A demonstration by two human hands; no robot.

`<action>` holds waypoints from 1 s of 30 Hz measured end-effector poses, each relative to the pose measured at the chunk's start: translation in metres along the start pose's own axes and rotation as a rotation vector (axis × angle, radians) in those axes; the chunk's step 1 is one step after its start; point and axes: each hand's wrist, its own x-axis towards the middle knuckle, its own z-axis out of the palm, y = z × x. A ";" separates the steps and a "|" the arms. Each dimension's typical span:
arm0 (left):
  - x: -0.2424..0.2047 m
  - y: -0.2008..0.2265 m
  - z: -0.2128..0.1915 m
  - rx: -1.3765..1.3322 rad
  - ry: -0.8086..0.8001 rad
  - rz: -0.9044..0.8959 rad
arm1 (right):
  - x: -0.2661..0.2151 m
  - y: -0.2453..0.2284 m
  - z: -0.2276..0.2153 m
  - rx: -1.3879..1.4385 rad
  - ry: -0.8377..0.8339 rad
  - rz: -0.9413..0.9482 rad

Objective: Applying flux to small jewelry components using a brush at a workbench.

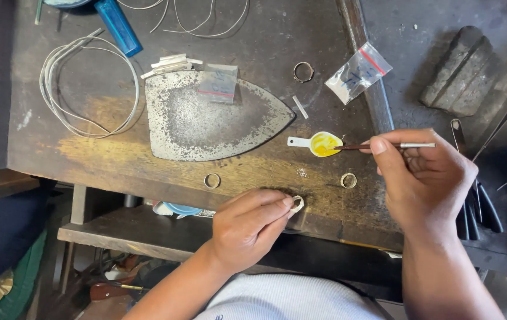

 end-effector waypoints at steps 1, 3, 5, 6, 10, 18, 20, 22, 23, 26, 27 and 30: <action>0.001 0.000 0.000 0.002 -0.002 0.004 | 0.000 0.001 0.000 -0.016 0.000 -0.022; 0.002 0.001 -0.001 0.006 -0.005 0.008 | 0.000 0.002 0.001 -0.030 -0.001 -0.044; 0.003 0.001 -0.001 -0.014 -0.002 0.005 | 0.000 0.002 0.001 -0.039 -0.001 -0.067; 0.002 0.001 -0.001 -0.014 -0.003 0.003 | -0.001 0.003 0.001 -0.039 -0.002 -0.064; 0.002 0.001 0.000 -0.001 0.002 0.003 | -0.001 0.002 0.000 -0.094 -0.014 -0.070; 0.001 0.000 0.000 -0.010 -0.001 -0.001 | 0.000 0.003 0.001 -0.114 -0.021 -0.058; 0.001 0.000 0.001 0.002 0.004 0.009 | 0.000 0.003 0.000 -0.130 -0.017 -0.061; 0.000 -0.001 0.001 0.010 0.010 0.011 | 0.000 0.003 0.000 -0.112 -0.027 -0.045; -0.001 0.000 0.001 0.016 0.015 0.009 | 0.000 0.004 0.000 -0.095 -0.038 -0.026; -0.001 0.000 0.001 0.025 0.017 0.021 | 0.001 -0.001 -0.002 -0.093 -0.029 -0.034; -0.002 -0.001 0.002 0.025 0.017 0.022 | 0.002 -0.001 -0.002 -0.093 -0.028 -0.034; -0.003 -0.002 0.003 0.032 0.042 0.036 | 0.003 -0.003 -0.003 -0.011 -0.027 -0.004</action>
